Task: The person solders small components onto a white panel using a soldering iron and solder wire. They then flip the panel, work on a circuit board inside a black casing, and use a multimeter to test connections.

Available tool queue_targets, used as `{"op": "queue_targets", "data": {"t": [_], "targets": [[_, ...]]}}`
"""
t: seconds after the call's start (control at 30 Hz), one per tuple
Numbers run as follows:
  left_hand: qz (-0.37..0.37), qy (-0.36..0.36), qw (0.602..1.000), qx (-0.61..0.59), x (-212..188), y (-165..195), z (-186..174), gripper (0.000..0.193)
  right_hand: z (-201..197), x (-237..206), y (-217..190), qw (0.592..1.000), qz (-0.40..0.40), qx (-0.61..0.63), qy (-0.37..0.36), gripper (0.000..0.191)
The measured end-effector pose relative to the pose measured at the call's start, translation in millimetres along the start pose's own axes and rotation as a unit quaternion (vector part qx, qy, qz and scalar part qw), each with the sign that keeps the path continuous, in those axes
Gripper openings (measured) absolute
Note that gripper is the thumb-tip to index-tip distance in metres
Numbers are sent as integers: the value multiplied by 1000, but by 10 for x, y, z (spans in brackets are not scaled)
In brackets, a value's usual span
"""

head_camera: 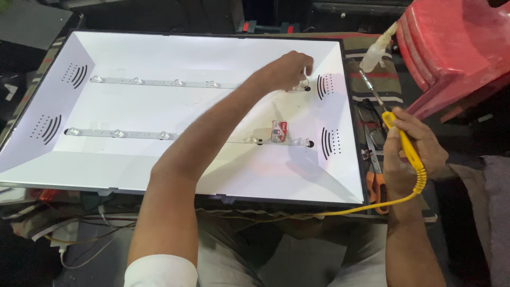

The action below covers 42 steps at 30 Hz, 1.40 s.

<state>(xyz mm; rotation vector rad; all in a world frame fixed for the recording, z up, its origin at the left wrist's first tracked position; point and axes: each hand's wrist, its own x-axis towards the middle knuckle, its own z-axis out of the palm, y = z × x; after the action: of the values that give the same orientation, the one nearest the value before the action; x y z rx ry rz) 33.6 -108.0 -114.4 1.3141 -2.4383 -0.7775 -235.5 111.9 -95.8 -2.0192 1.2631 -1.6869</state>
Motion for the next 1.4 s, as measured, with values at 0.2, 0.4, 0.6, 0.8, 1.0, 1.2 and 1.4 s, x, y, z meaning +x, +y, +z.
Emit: {"op": "queue_targets", "data": {"t": [0.2,0.4,0.6,0.8,1.0,1.2,1.4], "targets": [[-71,16,997,-15,29,-111,95,11,111,-373,287,995,-25,-49,86,9],[5,61,998,20,39,-132,195,13,74,-323,267,995,-22,-19,94,7],[62,61,994,63,11,-71,191,6,111,-255,134,995,-29,-27,94,11],[80,46,989,112,12,-89,273,10,96,-277,179,995,-48,-24,85,7],[118,77,981,134,26,-125,325,10,118,-205,104,994,-59,-33,92,11],[86,112,979,149,-410,184,-14,11,55,-155,-78,988,-108,-63,86,11],[118,173,970,-127,-1621,1106,-94,26,103,-274,-929,987,-117,-105,42,23]]}}
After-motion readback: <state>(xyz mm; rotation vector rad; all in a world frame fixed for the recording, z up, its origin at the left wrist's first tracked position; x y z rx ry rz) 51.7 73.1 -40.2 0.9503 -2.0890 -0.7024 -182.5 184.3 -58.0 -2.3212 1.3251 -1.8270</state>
